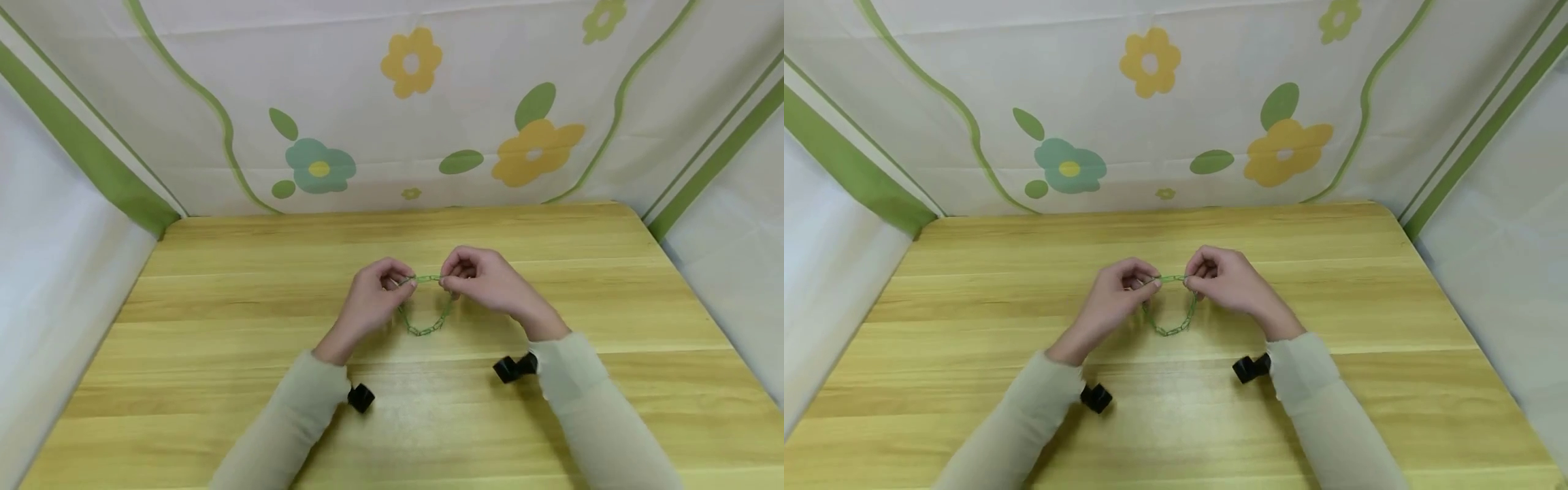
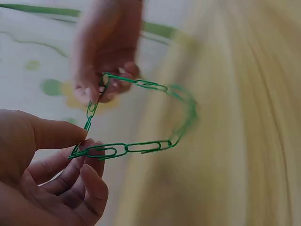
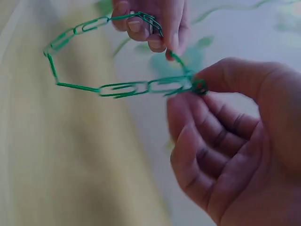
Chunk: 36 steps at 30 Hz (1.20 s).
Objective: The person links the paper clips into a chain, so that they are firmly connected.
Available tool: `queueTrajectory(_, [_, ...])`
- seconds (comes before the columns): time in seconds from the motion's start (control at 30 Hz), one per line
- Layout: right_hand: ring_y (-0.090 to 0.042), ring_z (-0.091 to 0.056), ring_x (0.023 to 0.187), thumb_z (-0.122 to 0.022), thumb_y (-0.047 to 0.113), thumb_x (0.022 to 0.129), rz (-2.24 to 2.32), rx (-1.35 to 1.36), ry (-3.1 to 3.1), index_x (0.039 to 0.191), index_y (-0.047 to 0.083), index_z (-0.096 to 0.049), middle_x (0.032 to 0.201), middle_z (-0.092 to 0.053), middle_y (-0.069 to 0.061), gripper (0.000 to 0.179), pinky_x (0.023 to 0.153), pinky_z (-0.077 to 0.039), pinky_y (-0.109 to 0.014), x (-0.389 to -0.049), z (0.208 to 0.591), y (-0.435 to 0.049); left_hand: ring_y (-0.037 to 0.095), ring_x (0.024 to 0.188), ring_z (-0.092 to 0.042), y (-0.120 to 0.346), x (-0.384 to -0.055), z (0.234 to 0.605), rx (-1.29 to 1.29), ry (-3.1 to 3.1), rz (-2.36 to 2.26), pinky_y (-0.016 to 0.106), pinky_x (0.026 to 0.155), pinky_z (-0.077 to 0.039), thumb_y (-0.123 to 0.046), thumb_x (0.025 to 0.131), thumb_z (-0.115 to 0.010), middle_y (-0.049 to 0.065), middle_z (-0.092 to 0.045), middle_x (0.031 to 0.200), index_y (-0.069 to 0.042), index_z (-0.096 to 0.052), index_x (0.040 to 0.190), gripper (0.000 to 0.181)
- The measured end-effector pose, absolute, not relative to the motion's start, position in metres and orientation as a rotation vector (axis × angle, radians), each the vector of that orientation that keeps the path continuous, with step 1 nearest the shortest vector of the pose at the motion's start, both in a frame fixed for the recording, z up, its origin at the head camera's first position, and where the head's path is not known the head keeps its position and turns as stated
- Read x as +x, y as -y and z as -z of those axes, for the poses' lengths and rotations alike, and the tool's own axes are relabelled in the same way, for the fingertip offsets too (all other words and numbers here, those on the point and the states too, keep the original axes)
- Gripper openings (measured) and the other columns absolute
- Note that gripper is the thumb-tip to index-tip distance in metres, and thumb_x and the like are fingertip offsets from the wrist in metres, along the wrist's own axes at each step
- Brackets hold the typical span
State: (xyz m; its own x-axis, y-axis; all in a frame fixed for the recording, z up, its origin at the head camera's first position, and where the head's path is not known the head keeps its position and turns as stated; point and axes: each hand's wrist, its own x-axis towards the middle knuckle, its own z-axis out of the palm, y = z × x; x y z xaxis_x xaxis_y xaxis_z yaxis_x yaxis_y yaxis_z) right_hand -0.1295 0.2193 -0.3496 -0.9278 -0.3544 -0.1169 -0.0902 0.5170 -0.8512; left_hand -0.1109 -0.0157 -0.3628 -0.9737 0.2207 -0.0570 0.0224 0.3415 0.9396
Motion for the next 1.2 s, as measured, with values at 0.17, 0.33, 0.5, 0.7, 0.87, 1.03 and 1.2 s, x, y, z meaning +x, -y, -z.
queueTrajectory(0.17, [-0.019,-0.065,0.082,-0.07,0.018,0.1,1.134,-0.333,-2.581,0.103,0.011,-0.072,0.094,-0.072,-0.006,0.007,0.074,-0.053,-0.03,-0.16,0.383,-0.209,0.017,0.082,-0.063,0.007,-0.142,0.395,0.205,-2.542,-1.448,0.028,0.071,-0.052,-0.009,0.101,-0.073,0.009,-0.073,0.097,-0.005,-0.074,0.104,0.005])
queueTrajectory(0.33, [-0.02,-0.065,0.079,-0.07,0.018,0.099,1.058,-0.264,-2.667,0.1,0.012,-0.074,0.091,-0.073,-0.005,0.007,0.076,-0.052,-0.033,-0.175,0.392,-0.203,0.022,0.088,-0.067,0.006,-0.161,0.401,0.207,-2.649,-1.316,0.035,0.08,-0.056,-0.011,0.102,-0.073,0.009,-0.074,0.098,-0.007,-0.075,0.103,0.005])
queueTrajectory(0.5, [-0.021,-0.064,0.083,-0.07,0.02,0.1,1.01,-0.193,-2.734,0.101,0.014,-0.074,0.093,-0.072,-0.005,0.007,0.079,-0.05,-0.034,-0.183,0.391,-0.201,0.024,0.095,-0.071,0.007,-0.174,0.399,0.246,-2.695,-1.252,0.039,0.088,-0.059,-0.011,0.102,-0.073,0.01,-0.077,0.102,-0.007,-0.076,0.105,0.006])
queueTrajectory(0.7, [-0.023,-0.063,0.086,-0.072,0.026,0.101,0.959,-0.132,-2.764,0.101,0.014,-0.072,0.094,-0.071,-0.005,0.012,0.08,-0.048,-0.035,-0.19,0.392,-0.202,0.024,0.095,-0.07,0.01,-0.182,0.396,0.305,-2.776,-1.099,0.04,0.084,-0.059,-0.014,0.103,-0.072,0.008,-0.076,0.104,-0.008,-0.077,0.107,0.009])
queueTrajectory(0.87, [-0.024,-0.062,0.085,-0.073,0.029,0.101,0.945,-0.092,-2.774,0.1,0.014,-0.072,0.094,-0.072,-0.006,0.016,0.078,-0.048,-0.036,-0.193,0.392,-0.203,0.023,0.096,-0.063,0.009,-0.184,0.395,0.268,-2.842,-0.995,0.04,0.076,-0.055,-0.02,0.103,-0.073,0.007,-0.069,0.108,-0.013,-0.076,0.107,0.009])
queueTrajectory(1.03, [-0.023,-0.062,0.086,-0.074,0.029,0.099,0.976,-0.083,-2.755,0.103,0.012,-0.071,0.097,-0.072,-0.007,0.018,0.077,-0.048,-0.034,-0.197,0.391,-0.204,0.026,0.107,-0.063,0.01,-0.186,0.393,0.261,-2.83,-0.995,0.043,0.083,-0.057,-0.022,0.104,-0.072,0.01,-0.067,0.119,-0.011,-0.074,0.112,0.014])
queueTrajectory(1.2, [-0.026,-0.064,0.095,-0.075,0.031,0.098,0.968,-0.11,-2.702,0.116,0.008,-0.068,0.11,-0.071,-0.011,0.03,0.085,-0.054,-0.039,-0.186,0.383,-0.213,0.034,0.125,-0.064,0.029,-0.182,0.388,0.236,-2.758,-1.085,0.05,0.106,-0.055,-0.023,0.106,-0.066,0.017,-0.068,0.134,-0.002,-0.071,0.123,0.027])
